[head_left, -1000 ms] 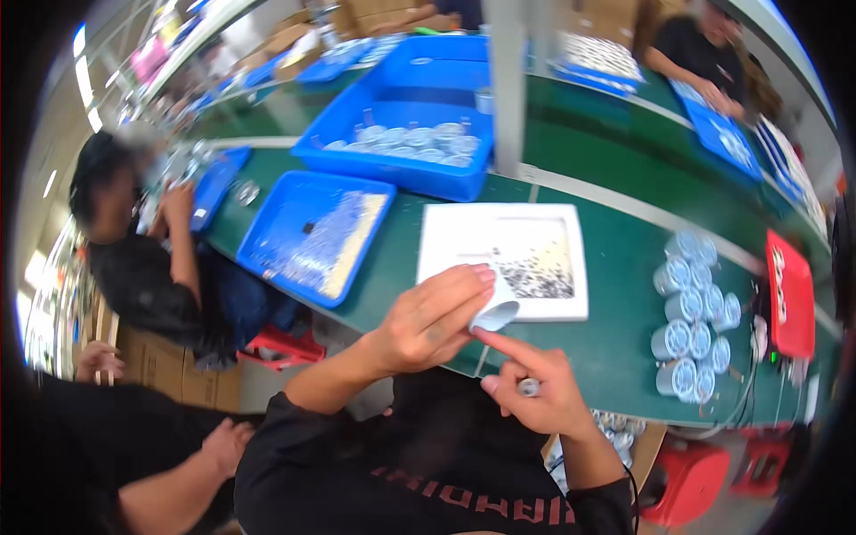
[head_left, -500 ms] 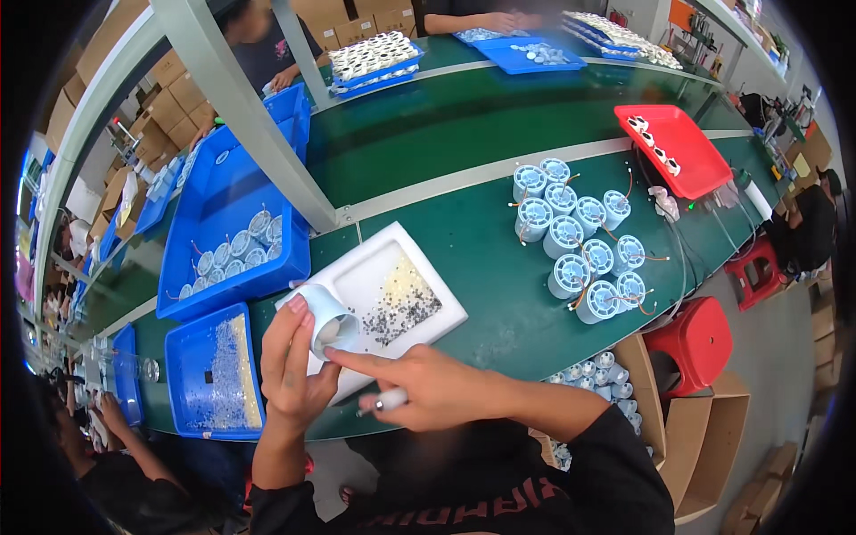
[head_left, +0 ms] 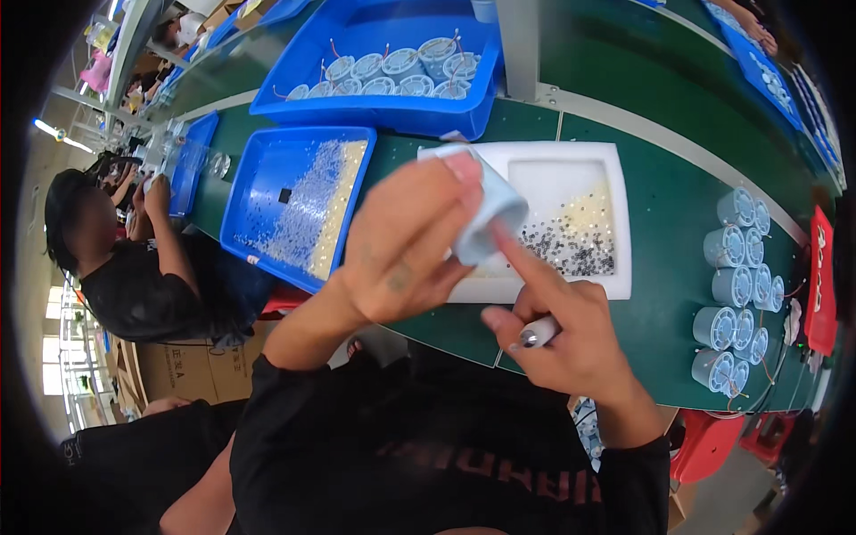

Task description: Assembling small electronic components on a production line using specialized hand tools.

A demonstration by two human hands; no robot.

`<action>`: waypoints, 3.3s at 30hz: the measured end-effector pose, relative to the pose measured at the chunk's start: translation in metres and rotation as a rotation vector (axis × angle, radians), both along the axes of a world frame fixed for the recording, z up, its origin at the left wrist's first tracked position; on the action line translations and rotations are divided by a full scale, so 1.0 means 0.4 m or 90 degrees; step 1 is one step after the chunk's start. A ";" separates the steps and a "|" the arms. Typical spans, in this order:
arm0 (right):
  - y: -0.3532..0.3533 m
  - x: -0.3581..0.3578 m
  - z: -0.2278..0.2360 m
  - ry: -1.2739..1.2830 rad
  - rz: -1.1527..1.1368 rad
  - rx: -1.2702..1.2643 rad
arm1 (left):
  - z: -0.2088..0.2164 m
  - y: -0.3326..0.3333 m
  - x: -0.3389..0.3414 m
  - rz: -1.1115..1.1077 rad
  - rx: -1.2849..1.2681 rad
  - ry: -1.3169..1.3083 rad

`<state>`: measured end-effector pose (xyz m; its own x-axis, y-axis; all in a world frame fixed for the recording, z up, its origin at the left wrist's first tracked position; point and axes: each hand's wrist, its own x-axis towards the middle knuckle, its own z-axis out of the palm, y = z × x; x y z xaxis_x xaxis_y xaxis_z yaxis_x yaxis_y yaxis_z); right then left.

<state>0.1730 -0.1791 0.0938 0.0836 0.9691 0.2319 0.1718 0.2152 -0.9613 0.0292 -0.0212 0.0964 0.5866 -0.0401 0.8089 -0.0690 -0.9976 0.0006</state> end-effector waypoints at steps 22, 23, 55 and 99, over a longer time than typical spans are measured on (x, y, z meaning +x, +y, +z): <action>-0.411 0.181 -0.113 -0.633 -0.822 -0.430 | -0.085 0.966 -0.094 0.661 -0.436 0.563; -0.426 0.178 -0.113 -0.625 -0.836 -0.460 | -0.090 0.955 -0.087 0.651 -0.429 0.560; -0.340 0.121 0.011 -0.118 -0.697 0.055 | -0.001 0.049 0.097 -0.258 -0.562 0.203; 0.117 0.194 -0.197 -0.094 -0.486 -0.115 | -0.263 0.144 -0.025 -0.660 -1.340 -0.054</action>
<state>0.2505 -0.1325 0.0150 0.7202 0.6802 0.1369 0.3374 -0.1709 -0.9257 0.0190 0.0362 -0.0089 0.8996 0.4150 0.1360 -0.4151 0.7157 0.5617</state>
